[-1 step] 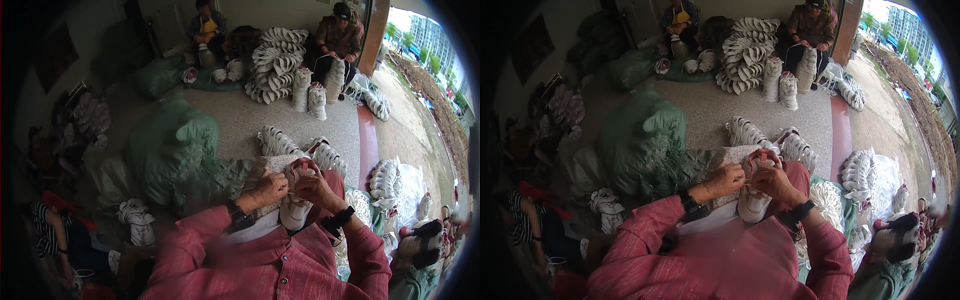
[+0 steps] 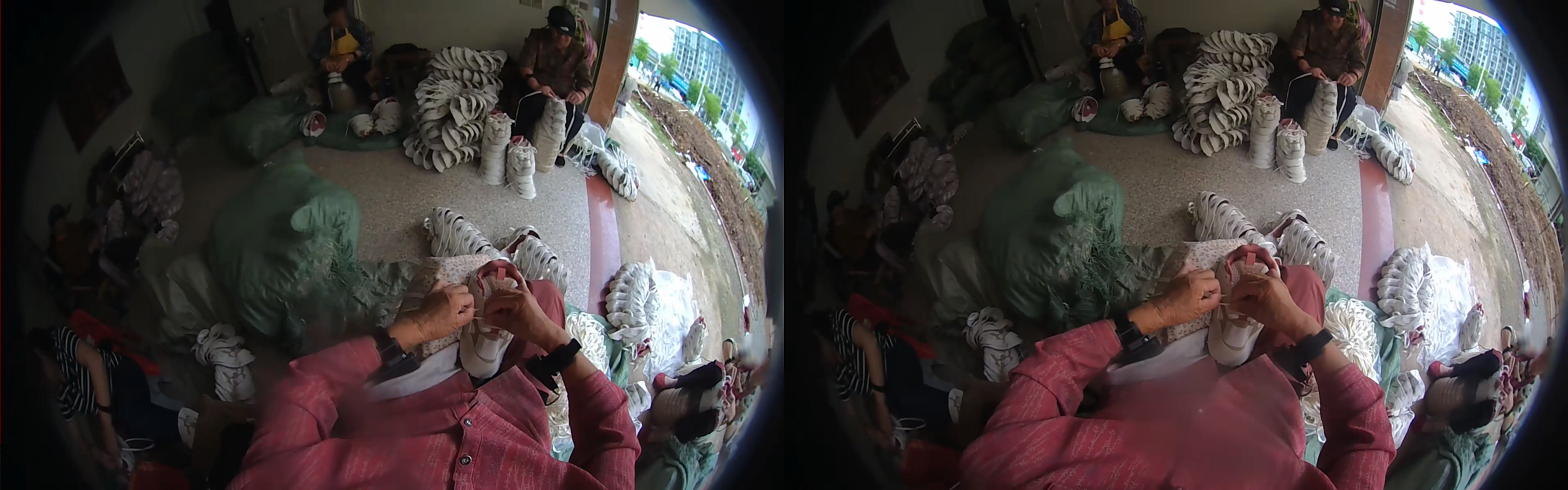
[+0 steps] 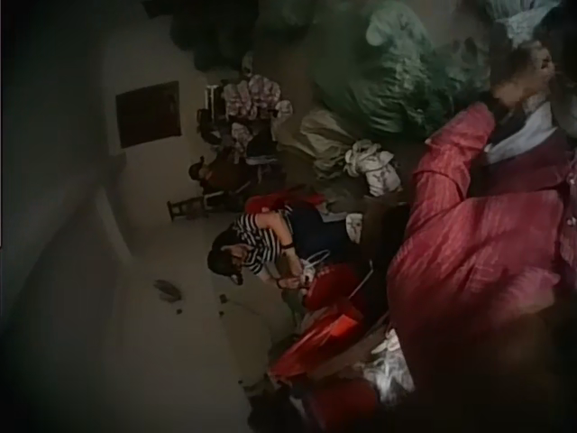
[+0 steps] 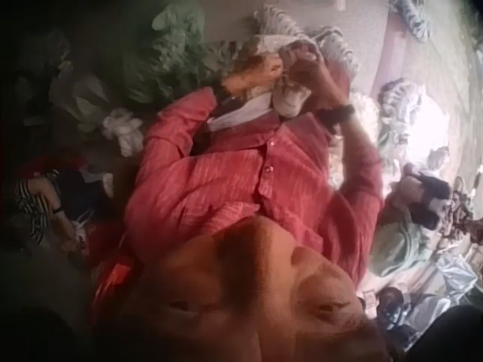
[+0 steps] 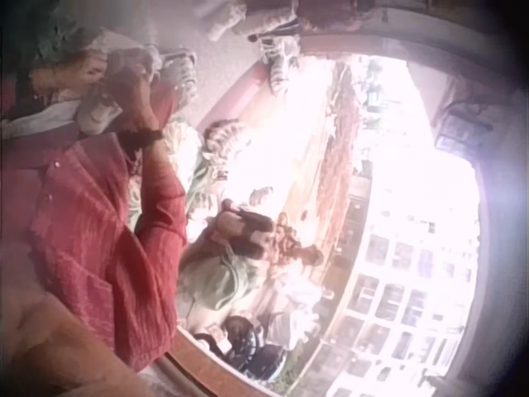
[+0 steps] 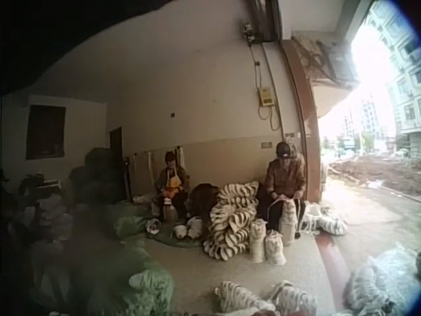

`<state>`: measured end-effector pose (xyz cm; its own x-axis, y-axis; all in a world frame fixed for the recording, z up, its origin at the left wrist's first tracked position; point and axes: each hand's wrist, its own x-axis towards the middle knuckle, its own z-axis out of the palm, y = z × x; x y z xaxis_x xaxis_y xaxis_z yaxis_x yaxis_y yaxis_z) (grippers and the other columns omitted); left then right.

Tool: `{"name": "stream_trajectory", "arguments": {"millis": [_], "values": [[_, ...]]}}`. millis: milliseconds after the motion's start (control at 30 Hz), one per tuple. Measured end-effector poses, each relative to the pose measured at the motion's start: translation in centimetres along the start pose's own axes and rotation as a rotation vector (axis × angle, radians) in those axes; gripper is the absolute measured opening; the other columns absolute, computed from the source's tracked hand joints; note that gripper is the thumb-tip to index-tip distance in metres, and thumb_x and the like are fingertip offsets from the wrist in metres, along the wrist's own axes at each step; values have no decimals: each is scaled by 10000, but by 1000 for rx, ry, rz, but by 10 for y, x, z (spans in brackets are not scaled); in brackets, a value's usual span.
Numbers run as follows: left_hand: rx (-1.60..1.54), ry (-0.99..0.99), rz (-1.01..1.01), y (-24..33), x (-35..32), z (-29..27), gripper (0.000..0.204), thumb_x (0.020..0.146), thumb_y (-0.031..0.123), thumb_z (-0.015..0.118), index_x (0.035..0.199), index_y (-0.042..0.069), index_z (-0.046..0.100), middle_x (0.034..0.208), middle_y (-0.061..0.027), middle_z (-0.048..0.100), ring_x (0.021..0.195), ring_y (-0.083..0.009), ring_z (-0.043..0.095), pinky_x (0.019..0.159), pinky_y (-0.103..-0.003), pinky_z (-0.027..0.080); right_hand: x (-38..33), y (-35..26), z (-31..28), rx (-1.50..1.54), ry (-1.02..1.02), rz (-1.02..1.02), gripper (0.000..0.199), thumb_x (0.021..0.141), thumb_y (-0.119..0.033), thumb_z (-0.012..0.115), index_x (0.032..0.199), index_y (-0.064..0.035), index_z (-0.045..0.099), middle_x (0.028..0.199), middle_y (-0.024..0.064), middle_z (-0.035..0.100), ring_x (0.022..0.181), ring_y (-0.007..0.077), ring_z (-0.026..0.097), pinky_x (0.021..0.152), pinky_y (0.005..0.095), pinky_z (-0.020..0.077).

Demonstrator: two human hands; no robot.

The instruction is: The person sits on the floor and laces a white sneaker with a pink strap. They repeatedly thread a white lace through the eyelets, pull it tight, and adjust the fit. The task is performed on a single shoe resting on their lap.

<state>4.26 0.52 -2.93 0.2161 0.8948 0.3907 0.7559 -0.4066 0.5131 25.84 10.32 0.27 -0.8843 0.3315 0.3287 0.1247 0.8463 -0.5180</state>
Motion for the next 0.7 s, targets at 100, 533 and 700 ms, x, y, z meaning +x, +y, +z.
{"name": "stream_trajectory", "arguments": {"millis": [100,533,700], "values": [[-80,-75,-85,-2,4,4,166,830,234,606,804,74,642,840,-67,609,861,-266,611,814,-403,434,1,-2,2,15,8,-3,100,714,-146,778,801,-142,727,852,4,655,854,191,631,895,379,402],[-308,-120,-286,4,16,3,212,811,230,596,780,23,626,843,-126,616,845,-325,622,731,-418,481,6,-22,-13,390,-51,211,138,761,-86,767,886,-31,744,846,60,679,818,161,632,773,318,496],[-211,-71,-122,0,12,3,172,832,205,594,773,44,603,836,-99,600,834,-313,612,732,-429,454,7,-17,-13,553,-69,298,121,812,-83,741,914,-18,747,849,56,710,809,121,651,771,286,511]]}}
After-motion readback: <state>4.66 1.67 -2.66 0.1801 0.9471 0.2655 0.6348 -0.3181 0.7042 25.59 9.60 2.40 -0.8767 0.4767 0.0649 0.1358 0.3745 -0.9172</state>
